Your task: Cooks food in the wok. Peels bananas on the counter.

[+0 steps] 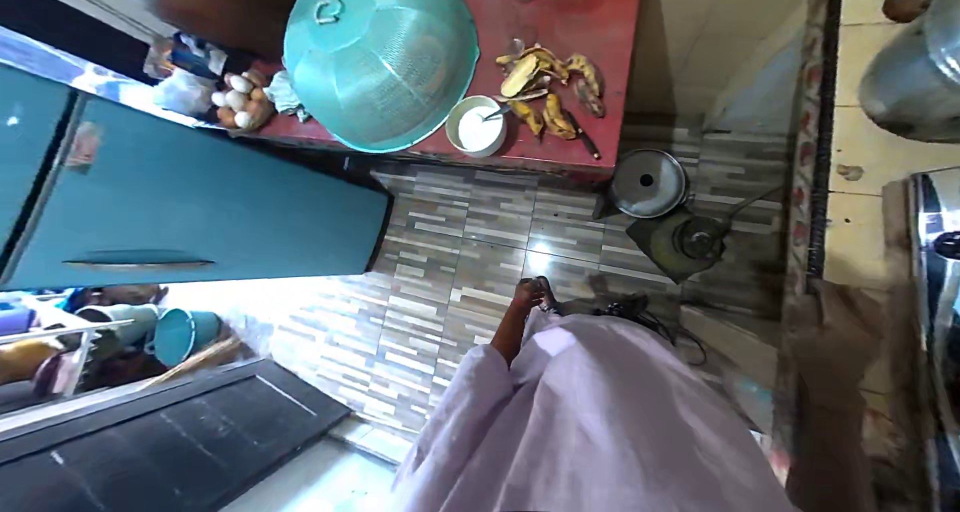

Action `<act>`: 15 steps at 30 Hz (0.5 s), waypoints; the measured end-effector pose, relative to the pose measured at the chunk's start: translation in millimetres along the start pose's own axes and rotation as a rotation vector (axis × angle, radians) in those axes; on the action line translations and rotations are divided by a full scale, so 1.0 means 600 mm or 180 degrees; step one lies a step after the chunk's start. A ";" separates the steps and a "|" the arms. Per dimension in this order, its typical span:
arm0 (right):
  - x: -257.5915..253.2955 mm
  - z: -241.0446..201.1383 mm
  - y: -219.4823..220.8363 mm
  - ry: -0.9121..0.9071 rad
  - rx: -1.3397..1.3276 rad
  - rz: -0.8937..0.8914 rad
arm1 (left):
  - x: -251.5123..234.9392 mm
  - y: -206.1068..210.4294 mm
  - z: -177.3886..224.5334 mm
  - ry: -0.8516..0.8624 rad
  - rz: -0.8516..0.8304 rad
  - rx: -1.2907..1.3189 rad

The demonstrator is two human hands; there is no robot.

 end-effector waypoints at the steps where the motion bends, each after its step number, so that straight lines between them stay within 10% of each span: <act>1: -0.002 -0.037 0.026 -0.0164 -0.0056 -0.0112 | -0.001 -0.025 0.003 0.0036 -0.0005 0.0029; 15: -0.037 -0.426 0.237 -0.1083 -0.0290 -0.0779 | 0.022 -0.393 -0.017 0.0442 0.0497 -0.0151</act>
Point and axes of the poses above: each hand's wrist, its own x-axis away from the middle knuckle, its own y-axis out of the palm, z = x × y, the point moved 2 cm from there along -x, towards the middle knuckle, and after that the axes turned 8 degrees about -z, right-handed, at the moved point
